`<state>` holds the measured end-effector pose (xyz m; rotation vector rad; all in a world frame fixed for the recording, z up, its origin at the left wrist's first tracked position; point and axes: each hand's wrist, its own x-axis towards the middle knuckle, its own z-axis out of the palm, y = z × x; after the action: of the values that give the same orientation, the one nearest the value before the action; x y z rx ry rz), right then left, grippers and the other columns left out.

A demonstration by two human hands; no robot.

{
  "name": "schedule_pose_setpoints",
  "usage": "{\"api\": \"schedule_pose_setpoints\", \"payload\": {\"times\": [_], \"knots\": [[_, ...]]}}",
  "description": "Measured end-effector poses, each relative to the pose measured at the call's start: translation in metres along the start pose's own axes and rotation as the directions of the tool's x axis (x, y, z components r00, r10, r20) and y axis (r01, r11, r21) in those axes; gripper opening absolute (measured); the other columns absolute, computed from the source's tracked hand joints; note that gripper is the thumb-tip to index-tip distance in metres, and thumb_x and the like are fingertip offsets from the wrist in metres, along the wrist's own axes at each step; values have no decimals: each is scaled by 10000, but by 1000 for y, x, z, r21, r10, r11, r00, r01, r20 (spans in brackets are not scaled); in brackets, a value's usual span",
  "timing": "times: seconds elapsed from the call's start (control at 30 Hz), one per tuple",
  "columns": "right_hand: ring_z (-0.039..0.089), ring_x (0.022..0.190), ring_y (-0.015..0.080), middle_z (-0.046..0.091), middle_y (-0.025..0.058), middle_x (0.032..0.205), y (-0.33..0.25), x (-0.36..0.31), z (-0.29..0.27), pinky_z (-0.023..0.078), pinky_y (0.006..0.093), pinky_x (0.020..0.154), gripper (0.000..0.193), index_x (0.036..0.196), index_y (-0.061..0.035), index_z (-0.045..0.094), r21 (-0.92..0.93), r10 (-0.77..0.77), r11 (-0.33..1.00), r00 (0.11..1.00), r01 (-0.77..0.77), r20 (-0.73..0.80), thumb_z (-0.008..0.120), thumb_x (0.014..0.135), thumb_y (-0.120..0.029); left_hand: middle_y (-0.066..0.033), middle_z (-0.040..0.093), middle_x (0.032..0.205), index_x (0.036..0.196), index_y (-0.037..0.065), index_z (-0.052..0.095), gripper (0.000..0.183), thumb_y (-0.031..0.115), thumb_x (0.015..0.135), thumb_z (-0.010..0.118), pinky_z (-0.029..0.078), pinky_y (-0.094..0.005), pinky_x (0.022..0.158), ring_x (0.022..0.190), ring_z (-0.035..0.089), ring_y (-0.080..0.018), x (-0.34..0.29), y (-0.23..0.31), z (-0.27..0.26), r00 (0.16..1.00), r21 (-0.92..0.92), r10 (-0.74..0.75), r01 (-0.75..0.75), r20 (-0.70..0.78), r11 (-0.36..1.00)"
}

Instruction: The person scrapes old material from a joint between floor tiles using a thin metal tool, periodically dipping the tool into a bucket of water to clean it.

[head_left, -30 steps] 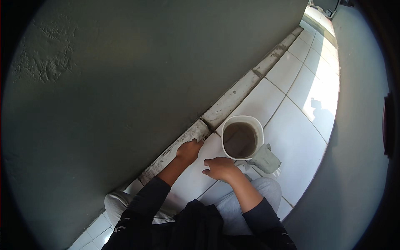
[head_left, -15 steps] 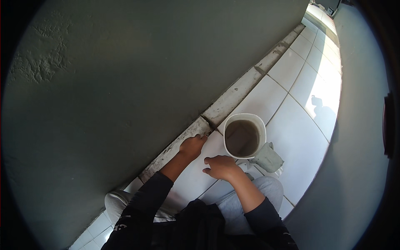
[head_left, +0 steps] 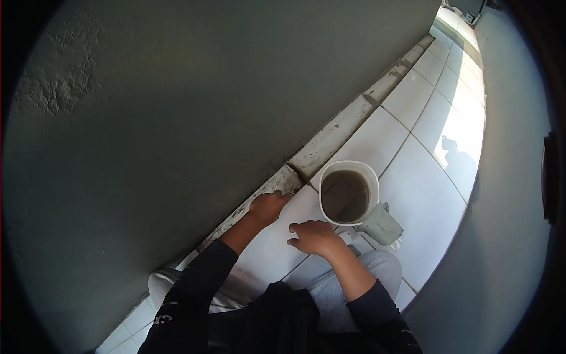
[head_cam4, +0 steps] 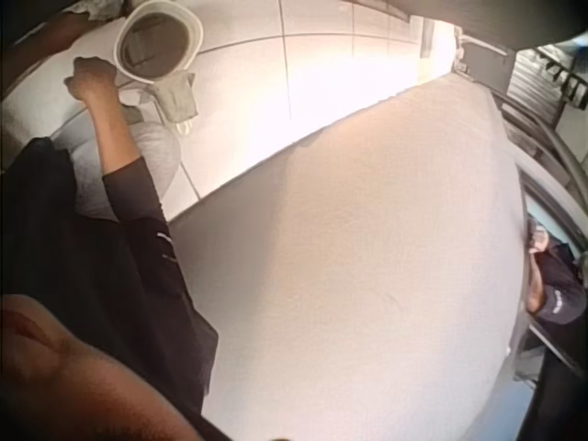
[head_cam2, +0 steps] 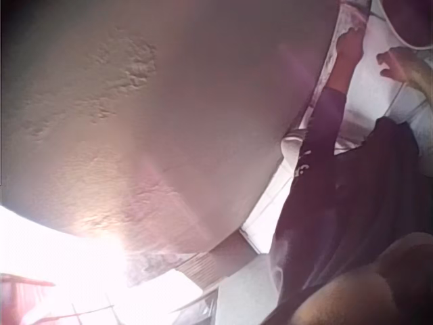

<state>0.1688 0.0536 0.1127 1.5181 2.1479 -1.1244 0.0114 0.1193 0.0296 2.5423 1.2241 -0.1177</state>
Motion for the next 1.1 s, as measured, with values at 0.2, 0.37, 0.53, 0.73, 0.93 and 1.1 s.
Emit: {"api": "schedule_pose_setpoints", "payload": {"times": [0.2, 0.37, 0.53, 0.73, 0.93, 1.1], "knots": [[586, 956, 272, 623, 102, 985, 3, -1, 0, 460, 399, 781, 359, 1076, -106, 550, -8, 21, 1000, 1000, -21, 9, 518, 836, -371, -161, 579, 861, 1081, 85, 548, 343, 15, 750, 488, 508, -406, 638, 767, 617, -311, 26, 10, -9, 998, 45, -42, 39, 55, 998], [586, 957, 269, 623, 105, 983, 2, -2, -2, 461, 400, 778, 364, 1074, -105, 551, -8, 28, 1000, 1000, -28, 14, 517, 835, -377, -163, 584, 877, 1069, 74, 539, 342, 6, 737, 497, 509, -409, 650, 792, 616, -313, 10, 9, -9, 996, 36, -36, 34, 84, 999], [590, 947, 271, 627, 105, 966, 0, 0, 2, 462, 401, 771, 363, 1061, -106, 558, -11, 16, 1000, 1000, -16, 12, 523, 828, -382, -158, 584, 893, 1077, 68, 533, 358, -13, 730, 498, 508, -416, 649, 792, 616, -317, 33, 12, -15, 990, 28, -79, 77, 119, 997], [591, 946, 263, 628, 100, 966, 3, -1, 1, 463, 396, 770, 362, 1059, -107, 560, -18, 29, 999, 1000, -29, 6, 526, 826, -381, -167, 585, 868, 1047, 65, 559, 337, -12, 725, 500, 506, -415, 651, 787, 615, -320, 16, 10, -6, 998, 28, -45, 43, 51, 999], [590, 949, 265, 627, 98, 974, 2, 0, 3, 462, 394, 775, 361, 1065, -109, 558, -10, 6, 1000, 1000, -6, -7, 525, 828, -379, -159, 587, 861, 1059, 73, 545, 349, -13, 723, 506, 511, -406, 639, 783, 618, -309, 27, 15, -13, 996, 53, -59, 56, 63, 997], [588, 952, 267, 625, 97, 985, 4, -2, 0, 461, 393, 779, 365, 1075, -108, 553, -9, 29, 1000, 999, -29, 16, 521, 832, -378, -163, 588, 856, 1052, 60, 537, 342, -19, 721, 510, 514, -394, 634, 779, 622, -305, 20, 13, -9, 997, 57, -44, 41, 66, 998]]}}
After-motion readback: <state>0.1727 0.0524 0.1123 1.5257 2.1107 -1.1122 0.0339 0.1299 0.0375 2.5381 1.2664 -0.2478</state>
